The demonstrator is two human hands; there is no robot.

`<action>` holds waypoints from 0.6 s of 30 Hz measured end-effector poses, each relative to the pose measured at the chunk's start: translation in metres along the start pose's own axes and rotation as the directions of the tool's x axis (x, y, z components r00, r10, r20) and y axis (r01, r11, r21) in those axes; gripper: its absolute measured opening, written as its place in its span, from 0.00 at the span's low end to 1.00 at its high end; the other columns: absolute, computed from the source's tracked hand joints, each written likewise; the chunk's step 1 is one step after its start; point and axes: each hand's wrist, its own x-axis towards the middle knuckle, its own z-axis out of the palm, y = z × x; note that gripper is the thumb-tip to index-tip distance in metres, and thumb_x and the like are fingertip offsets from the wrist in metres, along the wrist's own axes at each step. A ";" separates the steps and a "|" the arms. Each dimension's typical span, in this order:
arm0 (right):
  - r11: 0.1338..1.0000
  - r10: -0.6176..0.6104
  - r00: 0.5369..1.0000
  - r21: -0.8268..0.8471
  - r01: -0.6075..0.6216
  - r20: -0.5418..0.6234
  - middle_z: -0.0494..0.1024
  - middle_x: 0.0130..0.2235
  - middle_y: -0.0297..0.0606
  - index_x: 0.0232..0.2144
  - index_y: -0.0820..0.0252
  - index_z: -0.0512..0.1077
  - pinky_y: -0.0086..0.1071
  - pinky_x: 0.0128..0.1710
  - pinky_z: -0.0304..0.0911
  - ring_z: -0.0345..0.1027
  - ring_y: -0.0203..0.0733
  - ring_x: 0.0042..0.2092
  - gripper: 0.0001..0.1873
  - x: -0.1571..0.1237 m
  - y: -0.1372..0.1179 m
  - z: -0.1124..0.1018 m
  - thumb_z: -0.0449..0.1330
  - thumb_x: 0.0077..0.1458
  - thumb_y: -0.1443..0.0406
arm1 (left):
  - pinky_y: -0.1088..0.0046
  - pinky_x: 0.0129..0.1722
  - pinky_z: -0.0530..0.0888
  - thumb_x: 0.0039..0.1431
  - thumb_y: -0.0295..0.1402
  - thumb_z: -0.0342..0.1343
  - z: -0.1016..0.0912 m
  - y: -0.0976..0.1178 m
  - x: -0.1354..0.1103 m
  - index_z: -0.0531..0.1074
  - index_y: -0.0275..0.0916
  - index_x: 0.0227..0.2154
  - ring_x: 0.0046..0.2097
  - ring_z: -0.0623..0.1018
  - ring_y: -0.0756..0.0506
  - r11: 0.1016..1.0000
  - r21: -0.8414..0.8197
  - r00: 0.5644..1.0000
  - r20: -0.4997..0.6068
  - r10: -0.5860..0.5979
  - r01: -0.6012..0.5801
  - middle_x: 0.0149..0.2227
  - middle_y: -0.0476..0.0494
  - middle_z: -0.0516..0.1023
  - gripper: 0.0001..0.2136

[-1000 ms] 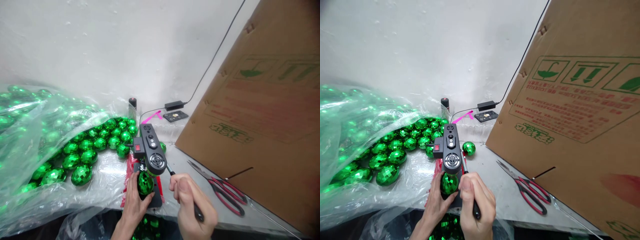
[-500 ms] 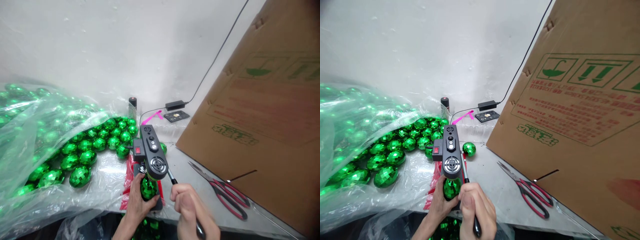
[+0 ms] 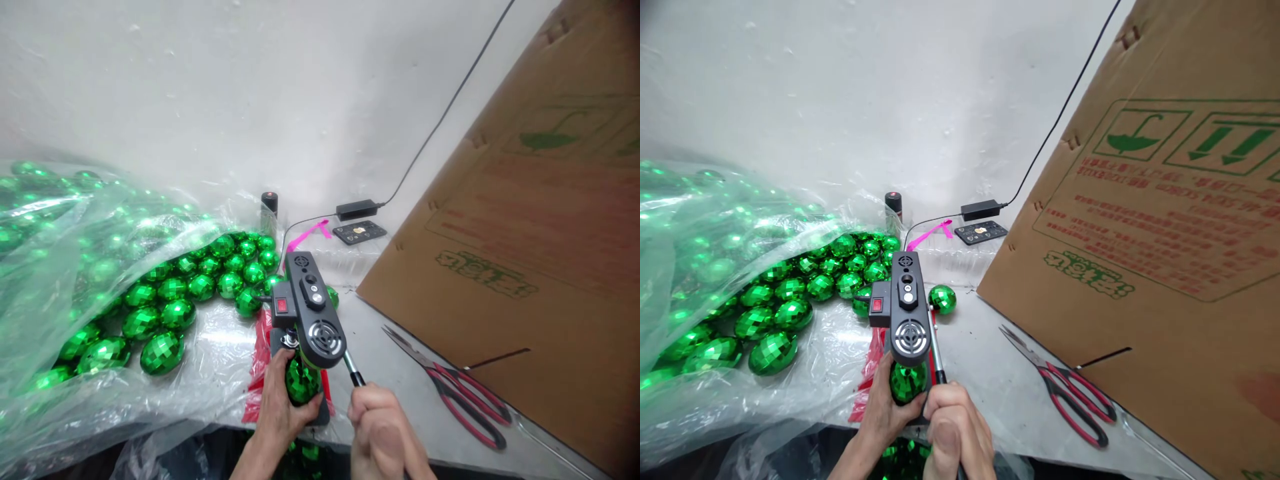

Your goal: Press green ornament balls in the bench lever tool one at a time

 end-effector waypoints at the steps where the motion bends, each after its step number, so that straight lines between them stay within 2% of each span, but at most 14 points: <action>1: 1.000 0.000 1.000 0.007 0.000 -0.007 0.67 0.26 0.30 0.24 0.57 0.62 0.31 0.28 0.55 0.60 0.33 0.26 0.23 -0.001 0.001 0.001 0.53 0.76 0.69 | 0.39 0.62 0.80 0.48 0.34 0.71 0.000 0.001 0.000 0.70 0.39 0.61 0.62 0.82 0.26 1.000 0.005 1.000 -0.001 0.004 -0.004 0.61 0.28 0.81 0.35; 4: 1.000 -0.020 0.999 0.021 0.021 -0.033 0.67 0.26 0.30 0.24 0.57 0.63 0.32 0.29 0.57 0.61 0.33 0.26 0.24 -0.003 0.004 0.000 0.54 0.76 0.69 | 0.40 0.61 0.81 0.48 0.34 0.71 0.001 0.002 0.000 0.71 0.39 0.61 0.62 0.82 0.27 1.000 0.022 1.000 -0.008 0.002 -0.002 0.61 0.29 0.81 0.36; 9: 1.000 -0.010 1.000 0.003 0.010 0.005 0.69 0.27 0.30 0.24 0.57 0.63 0.31 0.30 0.58 0.61 0.33 0.27 0.23 -0.007 0.008 -0.004 0.54 0.76 0.69 | 0.40 0.60 0.82 0.47 0.34 0.71 0.004 -0.001 -0.001 0.70 0.39 0.61 0.61 0.83 0.27 0.998 0.044 0.997 -0.060 0.048 -0.045 0.59 0.31 0.83 0.36; 12: 1.000 -0.012 1.000 0.009 0.012 -0.010 0.69 0.27 0.30 0.24 0.57 0.64 0.32 0.32 0.59 0.62 0.33 0.27 0.23 -0.008 0.009 -0.005 0.54 0.76 0.68 | 0.41 0.60 0.83 0.46 0.34 0.72 0.006 -0.002 -0.002 0.69 0.40 0.61 0.60 0.84 0.28 0.997 0.054 0.995 -0.079 0.057 -0.053 0.58 0.31 0.83 0.37; 18: 0.998 0.002 0.999 0.070 0.002 -0.054 0.67 0.26 0.30 0.23 0.57 0.62 0.31 0.28 0.55 0.60 0.33 0.26 0.24 -0.008 0.007 0.002 0.53 0.75 0.69 | 0.41 0.57 0.85 0.48 0.33 0.69 0.005 0.003 0.001 0.69 0.38 0.61 0.58 0.85 0.28 0.994 0.070 0.992 -0.084 0.094 -0.089 0.57 0.30 0.83 0.35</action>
